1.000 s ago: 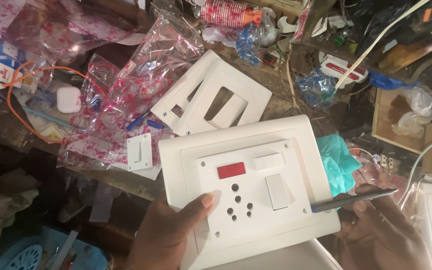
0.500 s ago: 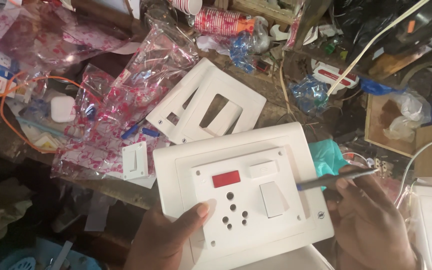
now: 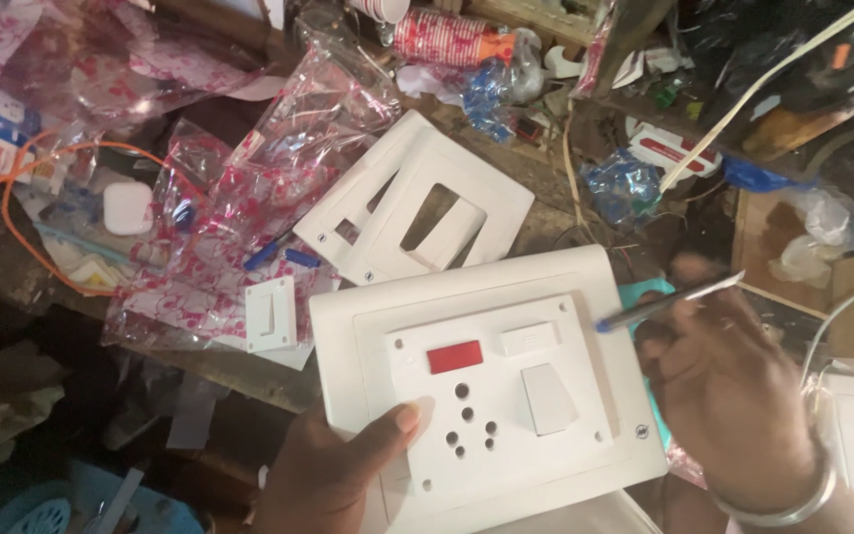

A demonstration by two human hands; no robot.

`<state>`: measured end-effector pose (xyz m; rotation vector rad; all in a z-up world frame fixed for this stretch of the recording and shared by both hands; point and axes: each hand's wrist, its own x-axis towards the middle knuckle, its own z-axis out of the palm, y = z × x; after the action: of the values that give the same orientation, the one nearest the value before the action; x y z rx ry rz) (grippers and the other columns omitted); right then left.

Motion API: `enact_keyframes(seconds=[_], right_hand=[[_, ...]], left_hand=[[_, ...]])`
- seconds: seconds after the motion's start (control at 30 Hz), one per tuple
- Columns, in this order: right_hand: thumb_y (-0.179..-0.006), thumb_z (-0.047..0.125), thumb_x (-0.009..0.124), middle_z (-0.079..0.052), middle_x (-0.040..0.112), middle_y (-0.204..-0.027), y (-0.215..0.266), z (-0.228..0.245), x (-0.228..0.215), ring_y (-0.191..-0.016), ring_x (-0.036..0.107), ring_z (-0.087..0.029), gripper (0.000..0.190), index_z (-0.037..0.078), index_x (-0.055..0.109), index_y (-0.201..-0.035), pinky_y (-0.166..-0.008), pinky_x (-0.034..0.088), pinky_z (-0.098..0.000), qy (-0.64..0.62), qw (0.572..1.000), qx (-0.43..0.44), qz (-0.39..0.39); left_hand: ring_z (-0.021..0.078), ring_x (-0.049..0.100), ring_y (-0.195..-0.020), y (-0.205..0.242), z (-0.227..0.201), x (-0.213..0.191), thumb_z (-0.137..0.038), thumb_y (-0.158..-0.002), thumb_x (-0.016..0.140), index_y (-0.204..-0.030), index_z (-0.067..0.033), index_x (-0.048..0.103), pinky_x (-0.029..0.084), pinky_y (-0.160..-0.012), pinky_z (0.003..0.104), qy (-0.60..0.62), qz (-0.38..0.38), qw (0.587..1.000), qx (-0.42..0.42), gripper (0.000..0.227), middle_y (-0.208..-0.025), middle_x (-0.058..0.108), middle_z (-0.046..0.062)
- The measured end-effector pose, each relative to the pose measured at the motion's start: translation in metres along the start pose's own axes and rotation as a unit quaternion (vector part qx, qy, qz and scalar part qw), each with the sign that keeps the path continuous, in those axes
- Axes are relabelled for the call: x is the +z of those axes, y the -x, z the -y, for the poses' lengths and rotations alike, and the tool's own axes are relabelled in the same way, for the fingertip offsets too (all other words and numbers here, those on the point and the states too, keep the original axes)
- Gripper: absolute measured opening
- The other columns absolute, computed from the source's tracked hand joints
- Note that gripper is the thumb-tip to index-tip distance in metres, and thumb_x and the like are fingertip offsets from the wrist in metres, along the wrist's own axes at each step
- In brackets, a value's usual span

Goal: Marking positions for components on an electrical switchboard panel using a pen.

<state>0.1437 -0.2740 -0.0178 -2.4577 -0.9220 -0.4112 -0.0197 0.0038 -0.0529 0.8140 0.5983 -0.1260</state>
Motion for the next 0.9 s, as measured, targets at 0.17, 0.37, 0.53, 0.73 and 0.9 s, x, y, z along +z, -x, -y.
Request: enact_keyframes(seconds=[0.17, 0.37, 0.53, 0.73, 0.9], right_hand=[[-0.103, -0.002, 0.058, -0.019, 0.068, -0.13, -0.023, 0.016, -0.021, -0.105, 0.069, -0.031, 0.049, 0.007, 0.054, -0.151, -0.09, 0.053, -0.0493, -0.787, 0.572, 0.231, -0.019], [-0.096, 0.007, 0.066, -0.013, 0.068, -0.111, 0.008, -0.024, -0.028, -0.089, 0.064, -0.024, 0.034, 0.007, 0.068, -0.129, -0.078, 0.049, -0.0426, -0.57, 0.803, 0.113, 0.133], [-0.094, 0.018, 0.071, -0.011, 0.066, -0.09, -0.01, 0.002, -0.037, -0.077, 0.059, -0.02, 0.021, 0.006, 0.081, -0.108, -0.07, 0.046, -0.039, -0.349, 0.907, 0.013, 0.236], [-0.093, 0.026, 0.071, -0.013, 0.075, -0.098, -0.036, 0.081, -0.033, -0.097, 0.073, -0.024, 0.027, 0.002, 0.069, -0.105, -0.087, 0.061, -0.0379, -0.342, 0.901, -0.185, 0.19], [-0.084, 0.018, 0.077, -0.008, 0.074, -0.103, -0.031, 0.08, -0.018, -0.101, 0.074, -0.029, 0.029, 0.012, 0.066, -0.111, -0.1, 0.053, -0.0563, -0.149, 0.902, -0.384, 0.131]], left_hand=[[0.0196, 0.067, -0.11, 0.014, -0.035, 0.035, -0.012, -0.076, 0.075, -0.139, 0.0, 0.056, 0.053, -0.095, 0.038, -0.021, -0.016, 0.999, 0.035, 0.067, -0.122, 0.072, 0.014], [0.0207, 0.064, -0.112, 0.007, -0.019, 0.027, -0.007, -0.076, 0.075, -0.14, 0.0018, 0.055, 0.052, -0.097, 0.039, 0.053, 0.008, 0.995, 0.078, 0.067, -0.124, 0.069, 0.013], [0.0201, 0.064, -0.114, 0.014, -0.029, 0.033, -0.009, -0.075, 0.076, -0.143, -0.0022, 0.051, 0.051, -0.098, 0.039, 0.057, 0.013, 0.995, 0.082, 0.073, -0.126, 0.067, 0.012], [0.0205, 0.066, -0.112, 0.024, -0.038, 0.039, -0.015, -0.076, 0.077, -0.14, -0.0023, 0.052, 0.054, -0.097, 0.039, 0.034, -0.003, 0.997, 0.074, 0.07, -0.123, 0.069, 0.013], [0.0206, 0.07, -0.104, 0.026, -0.04, 0.039, -0.015, -0.078, 0.076, -0.135, -0.0002, 0.056, 0.057, -0.091, 0.038, 0.04, 0.012, 0.998, 0.053, 0.062, -0.116, 0.072, 0.014]])
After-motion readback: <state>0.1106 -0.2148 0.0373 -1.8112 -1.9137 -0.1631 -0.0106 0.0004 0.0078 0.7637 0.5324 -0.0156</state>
